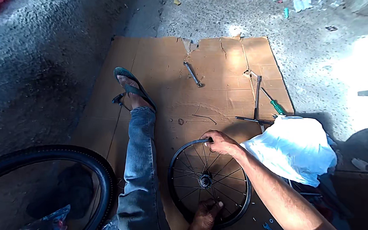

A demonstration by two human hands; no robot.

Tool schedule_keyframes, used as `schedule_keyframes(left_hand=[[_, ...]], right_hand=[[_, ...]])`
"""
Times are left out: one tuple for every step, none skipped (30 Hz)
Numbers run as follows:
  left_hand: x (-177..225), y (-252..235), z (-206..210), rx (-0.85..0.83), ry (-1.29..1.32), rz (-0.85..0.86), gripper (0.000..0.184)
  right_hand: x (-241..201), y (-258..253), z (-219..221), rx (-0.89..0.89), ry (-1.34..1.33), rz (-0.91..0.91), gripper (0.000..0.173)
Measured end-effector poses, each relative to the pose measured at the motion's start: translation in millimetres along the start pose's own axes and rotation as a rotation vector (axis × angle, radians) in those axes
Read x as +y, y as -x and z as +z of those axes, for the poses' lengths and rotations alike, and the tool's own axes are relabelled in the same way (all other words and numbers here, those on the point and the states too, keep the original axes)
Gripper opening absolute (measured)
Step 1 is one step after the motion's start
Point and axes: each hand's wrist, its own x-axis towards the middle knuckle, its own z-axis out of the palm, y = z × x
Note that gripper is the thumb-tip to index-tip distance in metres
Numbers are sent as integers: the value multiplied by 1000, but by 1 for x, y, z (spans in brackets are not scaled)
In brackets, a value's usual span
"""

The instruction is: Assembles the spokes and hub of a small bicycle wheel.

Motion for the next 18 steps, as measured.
schedule_keyframes(left_hand=[[-2,-1,-1,-6,-3,3,21],[-4,-2,-2,-13,-19,10,21],[-5,-4,-3,-19,-30,16,22],[-7,-4,-4,-22,-30,19,22],[-8,-4,-4,-24,-19,13,22],[-8,-3,-4,-26,-6,11,22],[-9,-3,-3,-29,7,11,22],[-9,-4,-3,-33,21,17,22],[-10,-4,-2,-40,34,20,22],[-10,-4,-3,-47,43,16,23],[-10,-4,-3,-49,37,14,23],[-11,-4,-4,-50,29,18,23],[-12,-5,-4,-52,33,22,23],[-12,-5,-4,-51,42,25,23],[-10,-5,-3,-50,55,24,23],[-8,-4,-2,-51,73,13,23],[-6,-4,0,-52,91,-2,23],[-5,-4,1,-53,104,-15,23]], right_hand=[[1,0,2,8,-12,9,24],[2,0,4,19,-17,16,24],[3,-1,6,32,-20,20,22],[4,-2,8,43,-27,21,19],[5,-3,10,51,-39,14,17],[6,-4,12,52,-43,7,15],[7,-5,12,54,-41,-1,15],[8,-4,12,61,-37,-12,17],[8,-1,11,76,-33,-23,22],[9,4,9,94,-31,-24,32],[12,11,5,110,-38,-12,41],[15,21,2,139,-56,3,44],[21,33,-1,180,-61,22,41],[29,47,-2,228,-53,44,34],[39,61,-1,273,-42,65,29],[50,74,3,310,-43,83,27],[59,84,8,336,-71,95,26],[66,91,14,356,-123,98,27]])
